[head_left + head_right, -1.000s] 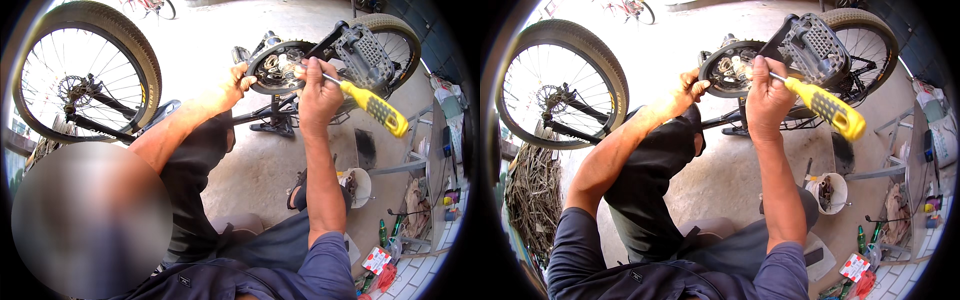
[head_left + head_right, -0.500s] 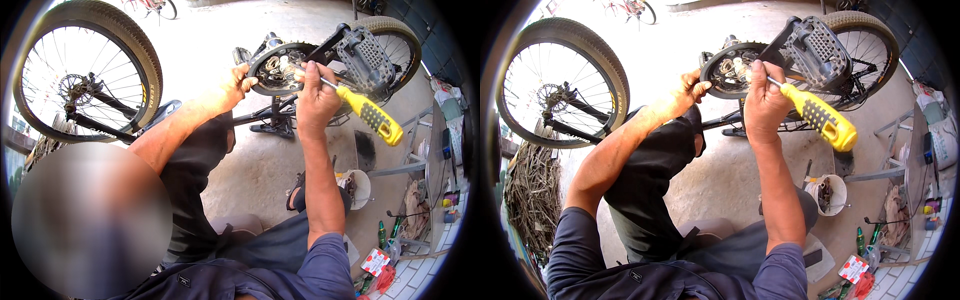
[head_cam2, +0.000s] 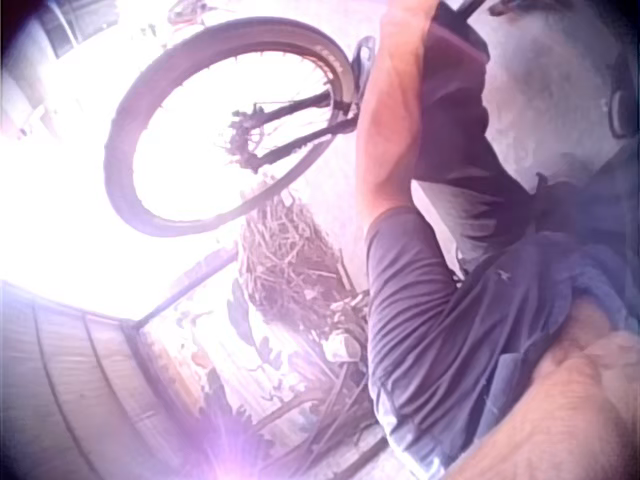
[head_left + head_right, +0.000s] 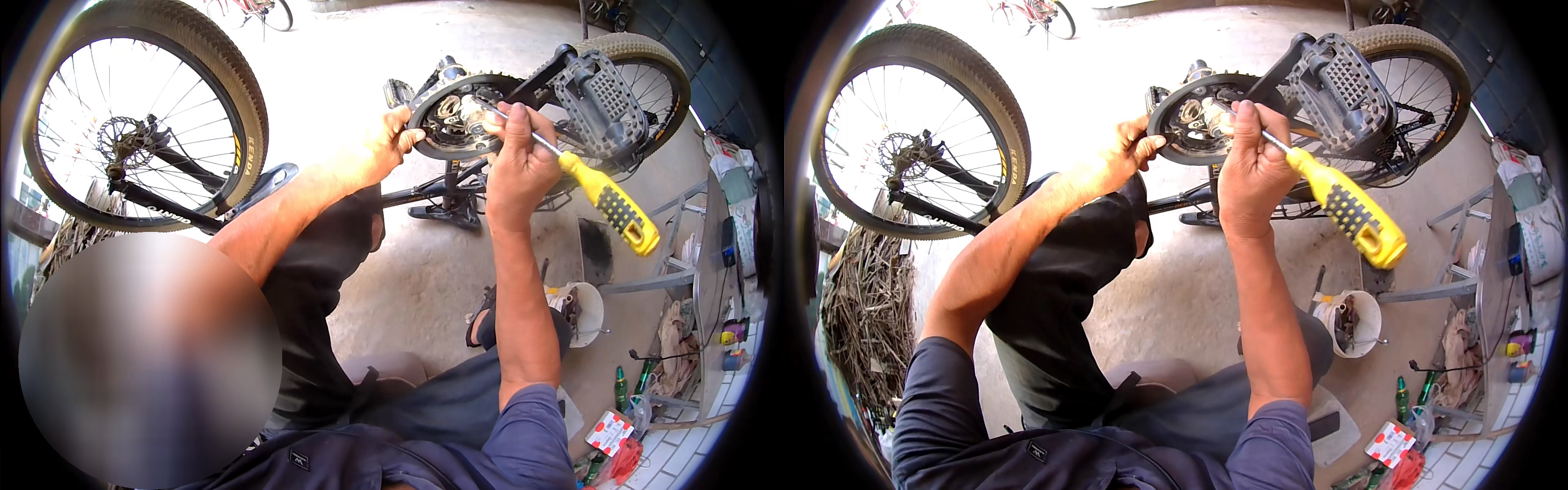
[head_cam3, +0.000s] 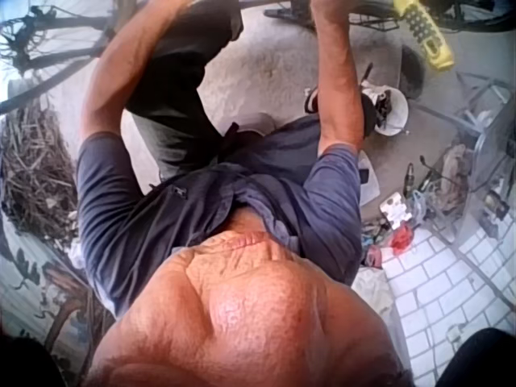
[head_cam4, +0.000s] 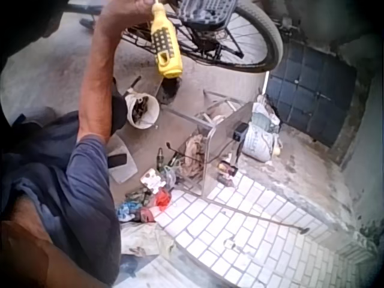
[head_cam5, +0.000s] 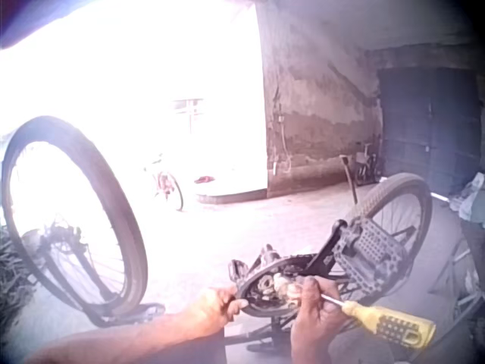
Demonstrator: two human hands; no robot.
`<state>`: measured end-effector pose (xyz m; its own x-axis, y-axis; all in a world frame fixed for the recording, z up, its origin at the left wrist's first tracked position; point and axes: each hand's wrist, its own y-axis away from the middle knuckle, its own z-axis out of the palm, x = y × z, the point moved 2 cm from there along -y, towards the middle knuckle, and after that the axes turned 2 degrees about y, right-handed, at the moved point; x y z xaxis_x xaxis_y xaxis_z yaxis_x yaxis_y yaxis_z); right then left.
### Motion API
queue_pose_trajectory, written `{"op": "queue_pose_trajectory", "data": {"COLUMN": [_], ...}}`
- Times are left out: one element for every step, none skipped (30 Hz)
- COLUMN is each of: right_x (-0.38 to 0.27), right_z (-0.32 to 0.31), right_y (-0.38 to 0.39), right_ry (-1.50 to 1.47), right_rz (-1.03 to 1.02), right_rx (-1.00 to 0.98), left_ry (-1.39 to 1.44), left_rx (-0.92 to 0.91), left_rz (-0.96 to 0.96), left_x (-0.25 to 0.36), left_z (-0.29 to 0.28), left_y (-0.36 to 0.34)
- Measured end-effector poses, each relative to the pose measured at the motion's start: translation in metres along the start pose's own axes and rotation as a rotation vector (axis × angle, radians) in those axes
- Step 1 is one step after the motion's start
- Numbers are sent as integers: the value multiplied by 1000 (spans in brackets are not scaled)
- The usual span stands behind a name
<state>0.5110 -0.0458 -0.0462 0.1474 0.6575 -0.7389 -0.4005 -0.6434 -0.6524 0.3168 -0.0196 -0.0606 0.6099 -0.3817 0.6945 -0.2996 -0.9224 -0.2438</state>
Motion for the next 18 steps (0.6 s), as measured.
{"op": "queue_pose_trajectory", "data": {"right_x": [-1,-1,-2,-2,-3,-4,-5,-5,-4,-1,0,0,-1,-1,0,1,2,2], "right_z": [-1,-2,-3,-3,-3,-3,-2,-1,-2,-3,-3,-4,-4,-3,-3,-3,-3,-3], "right_y": [-2,-3,-4,-4,-4,-4,-3,-3,-3,-3,-3,-4,-5,-6,-6,-6,-7,-7], "right_ry": [-48,-94,-141,-191,-178,-167,-154,-141,-133,-125,-116,-141,-169,-196,-226,-255,-284,-281], "right_rz": [32,90,148,207,204,190,175,160,150,140,129,169,211,252,283,313,343,342], "right_rx": [14,32,51,69,62,68,75,82,78,73,67,76,84,93,89,86,84,94], "left_ry": [8,21,34,44,33,22,13,15,16,19,14,10,3,9,15,21,19,18], "left_rx": [1,-15,-30,-45,-38,-30,-24,-20,-16,-12,-19,-27,-34,-42,-50,-60,-65,-70], "left_rz": [0,-23,-46,-71,-59,-48,-36,-27,-18,-10,-9,-8,-8,-31,-54,-76,-81,-86], "left_x": [2,2,4,5,4,0,0,-1,-1,1,2,4,5,4,3,2,2,3], "left_z": [0,0,0,-2,-2,-1,0,0,1,1,1,0,0,-1,-2,-2,-2,-2], "left_y": [-1,-1,0,1,0,-1,-1,-1,-1,-1,-1,-1,0,0,0,-1,-1,-1]}}
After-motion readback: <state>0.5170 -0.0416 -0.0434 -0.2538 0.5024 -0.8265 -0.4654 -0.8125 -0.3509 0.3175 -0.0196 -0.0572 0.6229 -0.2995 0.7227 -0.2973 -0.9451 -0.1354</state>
